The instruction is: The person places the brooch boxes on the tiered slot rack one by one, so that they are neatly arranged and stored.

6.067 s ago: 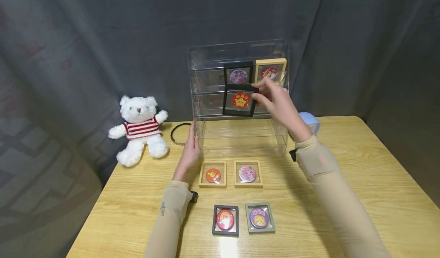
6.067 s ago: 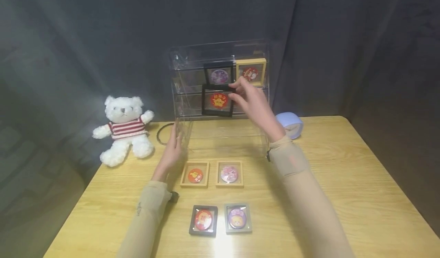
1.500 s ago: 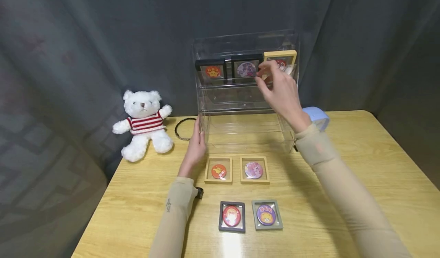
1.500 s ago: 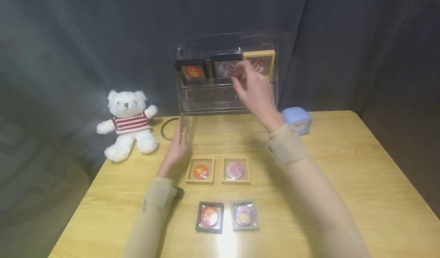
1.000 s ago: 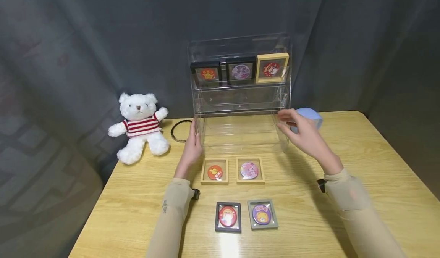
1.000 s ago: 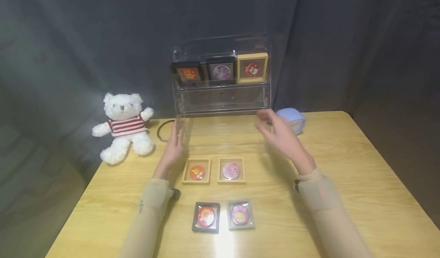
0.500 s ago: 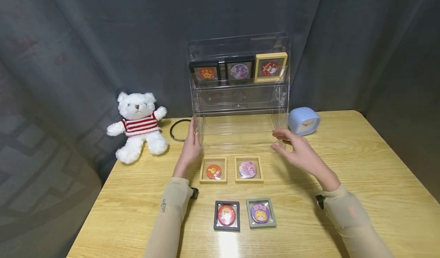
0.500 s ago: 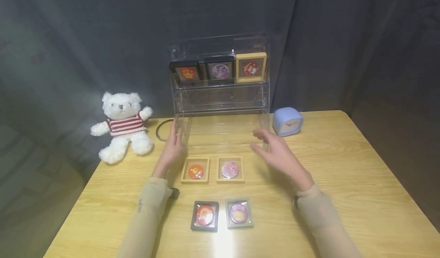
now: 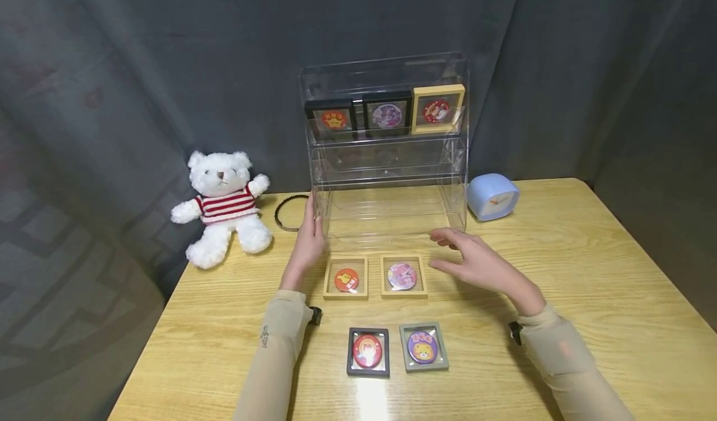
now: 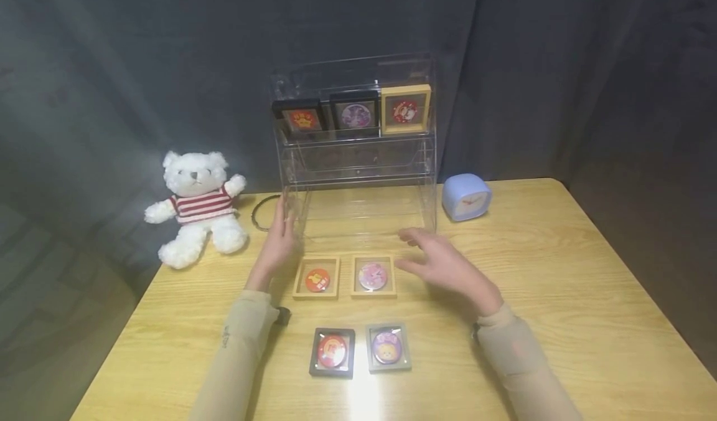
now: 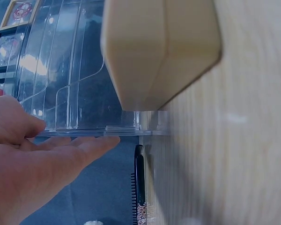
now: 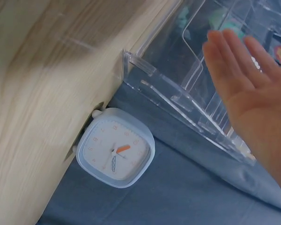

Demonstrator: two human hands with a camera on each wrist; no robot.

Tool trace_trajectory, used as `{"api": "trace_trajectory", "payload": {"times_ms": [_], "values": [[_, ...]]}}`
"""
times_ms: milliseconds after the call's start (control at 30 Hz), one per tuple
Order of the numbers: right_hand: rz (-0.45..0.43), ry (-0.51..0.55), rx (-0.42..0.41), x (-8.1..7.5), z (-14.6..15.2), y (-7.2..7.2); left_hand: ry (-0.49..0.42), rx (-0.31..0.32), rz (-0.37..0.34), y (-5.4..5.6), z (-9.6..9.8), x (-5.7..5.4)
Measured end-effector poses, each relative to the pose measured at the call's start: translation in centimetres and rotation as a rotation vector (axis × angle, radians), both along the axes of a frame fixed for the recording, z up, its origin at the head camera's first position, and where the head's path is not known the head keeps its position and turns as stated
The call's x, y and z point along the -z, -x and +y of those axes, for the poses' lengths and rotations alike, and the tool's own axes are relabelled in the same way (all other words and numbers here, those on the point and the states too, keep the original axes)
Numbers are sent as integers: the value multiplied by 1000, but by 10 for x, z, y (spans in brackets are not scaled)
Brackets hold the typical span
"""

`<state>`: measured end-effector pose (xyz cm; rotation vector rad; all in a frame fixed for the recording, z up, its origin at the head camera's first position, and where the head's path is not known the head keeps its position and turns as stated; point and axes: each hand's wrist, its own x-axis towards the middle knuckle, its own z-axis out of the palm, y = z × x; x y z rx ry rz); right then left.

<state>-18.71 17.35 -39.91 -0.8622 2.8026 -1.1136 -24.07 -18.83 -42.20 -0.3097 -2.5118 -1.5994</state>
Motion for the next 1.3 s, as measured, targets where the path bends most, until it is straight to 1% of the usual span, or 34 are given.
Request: {"api": "trace_trajectory", "payload": {"times_ms": [167,300,500,633,867,933,1133,1300], "values": [[9,-58,-101,8,-4,-1,11,-5,5,0,-1,0],[-6,-97,-141,13,-9,-2,19,-5,12,-1,0,1],[-60,-188,-194,17,-17,-5,20,-6,2,-1,0,0],[-56,-235,-192,18,-21,-6,27,-11,-5,-1,0,-1],[14,-254,-160,22,-26,-5,23,-2,-8,-2,1,-2],[10,-260,-156,22,-27,-4,20,-2,-11,-2,1,-2],[-66,-250,-158,21,-27,-1,19,-7,-15,-2,2,-2],[-58,-208,-174,21,-27,1,7,-6,-13,-1,2,-1]]}}
